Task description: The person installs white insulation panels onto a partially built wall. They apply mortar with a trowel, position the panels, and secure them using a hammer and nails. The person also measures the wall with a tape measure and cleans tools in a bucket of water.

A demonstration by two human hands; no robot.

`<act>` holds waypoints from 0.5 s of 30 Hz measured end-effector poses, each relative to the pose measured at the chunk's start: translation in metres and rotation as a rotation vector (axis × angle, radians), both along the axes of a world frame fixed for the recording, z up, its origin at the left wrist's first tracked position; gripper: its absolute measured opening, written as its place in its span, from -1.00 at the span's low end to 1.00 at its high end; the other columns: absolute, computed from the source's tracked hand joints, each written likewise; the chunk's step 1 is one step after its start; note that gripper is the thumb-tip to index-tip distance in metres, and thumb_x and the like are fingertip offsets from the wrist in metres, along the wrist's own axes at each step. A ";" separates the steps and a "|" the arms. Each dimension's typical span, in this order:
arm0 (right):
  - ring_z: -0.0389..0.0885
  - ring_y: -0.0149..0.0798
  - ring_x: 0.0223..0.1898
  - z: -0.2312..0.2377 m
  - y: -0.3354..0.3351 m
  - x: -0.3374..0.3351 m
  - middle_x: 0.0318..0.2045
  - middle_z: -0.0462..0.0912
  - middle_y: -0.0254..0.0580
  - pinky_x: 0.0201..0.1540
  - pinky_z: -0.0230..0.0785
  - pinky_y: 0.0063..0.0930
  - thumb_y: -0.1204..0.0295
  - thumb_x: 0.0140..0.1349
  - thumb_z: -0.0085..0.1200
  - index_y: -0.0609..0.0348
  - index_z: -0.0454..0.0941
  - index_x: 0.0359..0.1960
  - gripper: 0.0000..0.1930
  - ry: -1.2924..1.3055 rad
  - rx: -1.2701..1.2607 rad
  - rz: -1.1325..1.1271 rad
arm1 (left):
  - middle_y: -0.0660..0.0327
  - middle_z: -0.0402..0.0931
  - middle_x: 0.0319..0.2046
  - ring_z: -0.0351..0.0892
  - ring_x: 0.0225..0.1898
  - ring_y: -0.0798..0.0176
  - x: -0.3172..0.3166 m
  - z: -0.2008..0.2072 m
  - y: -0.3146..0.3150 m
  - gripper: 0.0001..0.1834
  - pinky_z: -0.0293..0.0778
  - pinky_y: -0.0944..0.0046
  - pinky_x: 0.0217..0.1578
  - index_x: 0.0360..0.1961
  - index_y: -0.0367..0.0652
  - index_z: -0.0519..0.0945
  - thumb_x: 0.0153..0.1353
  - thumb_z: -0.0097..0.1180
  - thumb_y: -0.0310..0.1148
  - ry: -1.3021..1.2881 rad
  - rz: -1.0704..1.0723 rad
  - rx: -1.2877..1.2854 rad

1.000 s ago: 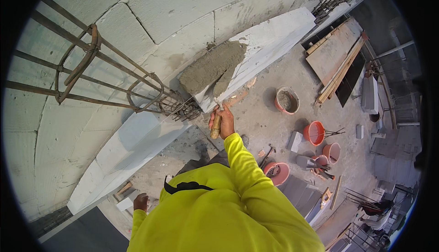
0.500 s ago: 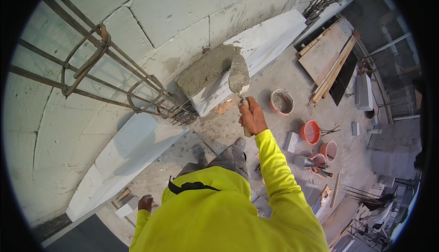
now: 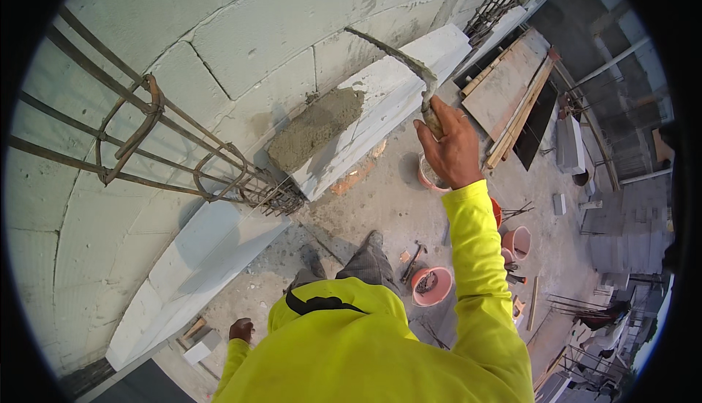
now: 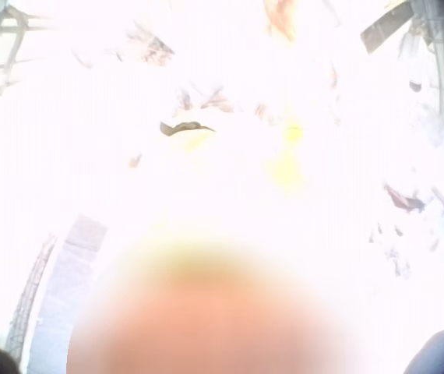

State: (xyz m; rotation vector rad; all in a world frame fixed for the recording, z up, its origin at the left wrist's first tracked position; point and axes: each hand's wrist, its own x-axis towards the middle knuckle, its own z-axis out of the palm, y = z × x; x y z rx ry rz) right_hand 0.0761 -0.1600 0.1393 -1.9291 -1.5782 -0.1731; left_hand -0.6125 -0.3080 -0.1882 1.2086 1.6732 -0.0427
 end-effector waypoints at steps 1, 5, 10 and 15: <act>0.61 -0.07 -0.24 -0.003 0.006 0.009 -0.30 0.63 -0.08 -0.22 0.43 -0.23 0.42 0.13 0.26 0.15 0.53 0.08 -0.56 -0.205 -0.084 0.001 | 0.06 0.69 -0.28 0.72 -0.31 0.15 -0.002 -0.006 0.006 -0.67 0.60 0.16 -0.38 -0.04 -0.23 0.64 0.19 0.15 -0.32 0.023 0.083 -0.032; 0.60 0.02 -0.06 -0.041 0.080 0.036 -0.19 0.65 -0.05 -0.06 0.45 -0.03 0.43 0.27 0.05 0.01 0.49 0.09 -0.67 -0.482 -0.479 -0.060 | 0.13 0.69 -0.28 0.72 -0.35 0.21 0.006 -0.014 0.027 -0.67 0.54 0.24 -0.51 0.01 -0.19 0.61 0.21 0.14 -0.36 0.046 0.133 0.054; 0.63 0.04 -0.01 -0.085 0.178 0.073 -0.11 0.62 0.00 -0.04 0.55 -0.08 0.43 0.35 -0.06 0.10 0.45 0.00 -0.79 -0.537 -0.681 -0.078 | 0.07 0.69 -0.39 0.70 -0.40 0.19 0.052 0.013 -0.010 -0.64 0.56 0.23 -0.38 -0.08 -0.29 0.64 0.14 0.14 -0.31 -0.006 0.340 0.163; 0.70 0.01 -0.10 -0.086 0.174 0.109 -0.12 0.60 0.07 -0.10 0.61 -0.18 0.43 0.35 -0.02 0.22 0.43 -0.03 -0.78 -0.633 -0.793 0.005 | 0.01 0.70 -0.42 0.71 -0.41 0.17 0.094 0.014 -0.088 -0.65 0.61 0.18 -0.34 -0.12 -0.32 0.66 0.11 0.15 -0.34 -0.040 0.480 -0.086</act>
